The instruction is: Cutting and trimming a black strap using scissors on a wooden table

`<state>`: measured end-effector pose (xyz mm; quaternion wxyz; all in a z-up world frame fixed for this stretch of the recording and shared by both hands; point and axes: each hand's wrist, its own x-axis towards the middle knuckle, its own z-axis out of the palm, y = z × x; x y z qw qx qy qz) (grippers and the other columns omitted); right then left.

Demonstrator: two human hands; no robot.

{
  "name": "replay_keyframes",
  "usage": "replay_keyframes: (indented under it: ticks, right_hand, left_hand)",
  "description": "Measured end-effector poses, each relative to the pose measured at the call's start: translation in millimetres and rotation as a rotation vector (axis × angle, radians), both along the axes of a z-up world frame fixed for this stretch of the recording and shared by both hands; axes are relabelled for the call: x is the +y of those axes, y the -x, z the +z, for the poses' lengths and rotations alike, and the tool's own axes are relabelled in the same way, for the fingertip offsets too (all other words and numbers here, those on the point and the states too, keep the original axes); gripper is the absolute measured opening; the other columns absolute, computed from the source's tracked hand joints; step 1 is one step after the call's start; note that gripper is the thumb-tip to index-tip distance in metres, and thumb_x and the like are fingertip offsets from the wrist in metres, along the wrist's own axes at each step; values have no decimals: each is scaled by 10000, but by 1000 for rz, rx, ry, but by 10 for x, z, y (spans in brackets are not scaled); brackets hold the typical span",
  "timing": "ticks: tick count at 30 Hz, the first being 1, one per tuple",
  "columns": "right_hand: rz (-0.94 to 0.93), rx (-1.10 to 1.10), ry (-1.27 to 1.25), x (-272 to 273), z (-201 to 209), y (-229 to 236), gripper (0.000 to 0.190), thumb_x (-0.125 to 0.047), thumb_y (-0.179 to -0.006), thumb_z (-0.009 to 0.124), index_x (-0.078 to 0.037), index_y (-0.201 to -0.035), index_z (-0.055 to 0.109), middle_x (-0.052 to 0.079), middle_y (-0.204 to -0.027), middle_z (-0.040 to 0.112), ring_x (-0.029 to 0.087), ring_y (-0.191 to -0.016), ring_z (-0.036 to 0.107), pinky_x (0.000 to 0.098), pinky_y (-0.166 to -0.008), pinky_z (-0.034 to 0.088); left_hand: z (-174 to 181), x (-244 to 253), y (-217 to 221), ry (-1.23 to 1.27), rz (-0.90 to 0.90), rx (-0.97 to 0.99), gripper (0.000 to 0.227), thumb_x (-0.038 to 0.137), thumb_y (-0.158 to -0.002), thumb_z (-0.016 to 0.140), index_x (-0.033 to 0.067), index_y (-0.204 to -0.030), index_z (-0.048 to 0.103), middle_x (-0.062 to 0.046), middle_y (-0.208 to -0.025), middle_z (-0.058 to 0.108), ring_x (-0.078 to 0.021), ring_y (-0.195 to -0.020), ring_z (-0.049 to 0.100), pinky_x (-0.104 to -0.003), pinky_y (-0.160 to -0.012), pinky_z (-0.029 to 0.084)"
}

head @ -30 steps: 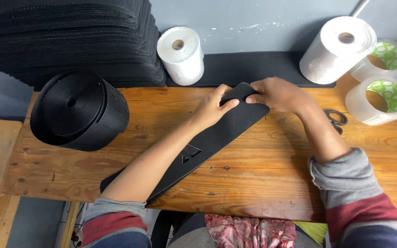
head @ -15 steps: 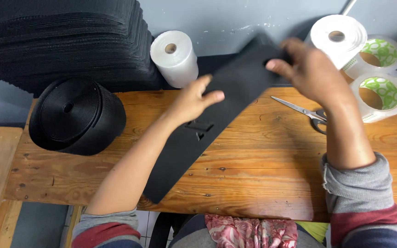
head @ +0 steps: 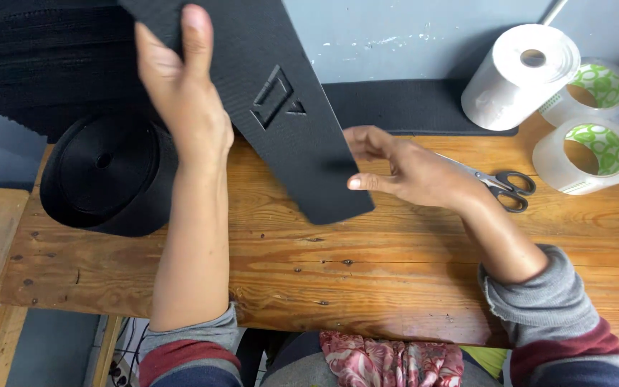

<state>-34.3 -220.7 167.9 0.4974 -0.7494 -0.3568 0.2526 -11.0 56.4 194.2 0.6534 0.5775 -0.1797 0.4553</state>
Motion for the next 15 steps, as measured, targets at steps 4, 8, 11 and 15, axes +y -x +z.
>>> replay_keyframes:
  ticks: [4,8,11,15]
  right_hand:
    - [11,93,6,-8,-266,-117,546,-284,-936,638,-106,-1442,534,-25,-1339,675,77,-1246,591,268,-1063,463]
    - [-27,63,11,-76,-552,-251,176,-215,-1043,630,-132,-902,564,-94,-859,469,53,-814,430,243,-724,357]
    - [-50,-6,12,-111,-601,-293,307,-258,-1055,625,-164,-813,462,-97,-810,319,63,-737,326,259,-640,282]
    - [-66,-68,73,-118,-548,-290,393,-313,-1061,616,-179,-777,378,-93,-781,275,68,-701,302,284,-610,257]
  left_hand:
    - [-7,125,39,49,4,-75,240,86,-1145,665,39,-1363,577,-134,-1374,637,-208,-1298,593,-369,-1206,436]
    - [-116,231,-2,103,5,-87,269,60,-1161,672,26,-1408,573,-137,-1423,624,-214,-1346,576,-380,-1248,410]
    - [-199,285,-37,132,-27,-118,288,41,-1184,674,28,-1452,570,-149,-1472,612,-234,-1390,559,-400,-1275,393]
    - [-209,296,-65,133,-109,-161,238,19,-1182,644,27,-1416,600,-167,-1423,623,-277,-1337,569,-439,-1214,426]
